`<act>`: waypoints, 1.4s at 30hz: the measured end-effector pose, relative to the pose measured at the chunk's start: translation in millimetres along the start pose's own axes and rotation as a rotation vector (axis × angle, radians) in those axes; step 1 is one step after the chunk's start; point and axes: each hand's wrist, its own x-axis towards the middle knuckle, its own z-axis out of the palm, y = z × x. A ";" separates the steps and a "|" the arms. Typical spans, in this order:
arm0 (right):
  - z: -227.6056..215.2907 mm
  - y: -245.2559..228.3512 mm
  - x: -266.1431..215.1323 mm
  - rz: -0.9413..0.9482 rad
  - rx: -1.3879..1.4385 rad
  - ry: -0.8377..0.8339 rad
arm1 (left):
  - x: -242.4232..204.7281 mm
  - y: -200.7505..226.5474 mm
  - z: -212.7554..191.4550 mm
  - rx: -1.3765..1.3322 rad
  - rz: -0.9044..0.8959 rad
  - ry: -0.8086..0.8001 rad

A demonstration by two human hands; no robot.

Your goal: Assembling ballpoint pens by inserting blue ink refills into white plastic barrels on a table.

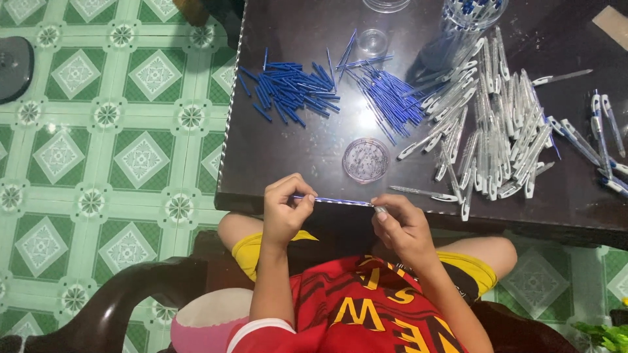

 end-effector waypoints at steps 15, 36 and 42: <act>-8.5 12.9 -7.5 0.307 0.048 -0.039 | 29.6 35.9 11.9 0.224 -0.002 -0.271; -15.9 45.1 -4.7 0.488 0.388 0.009 | 58.4 -149.8 41.7 0.192 -0.330 0.423; -16.5 41.8 -3.3 0.466 0.411 0.039 | 132.2 -192.7 1.5 0.899 -0.478 0.202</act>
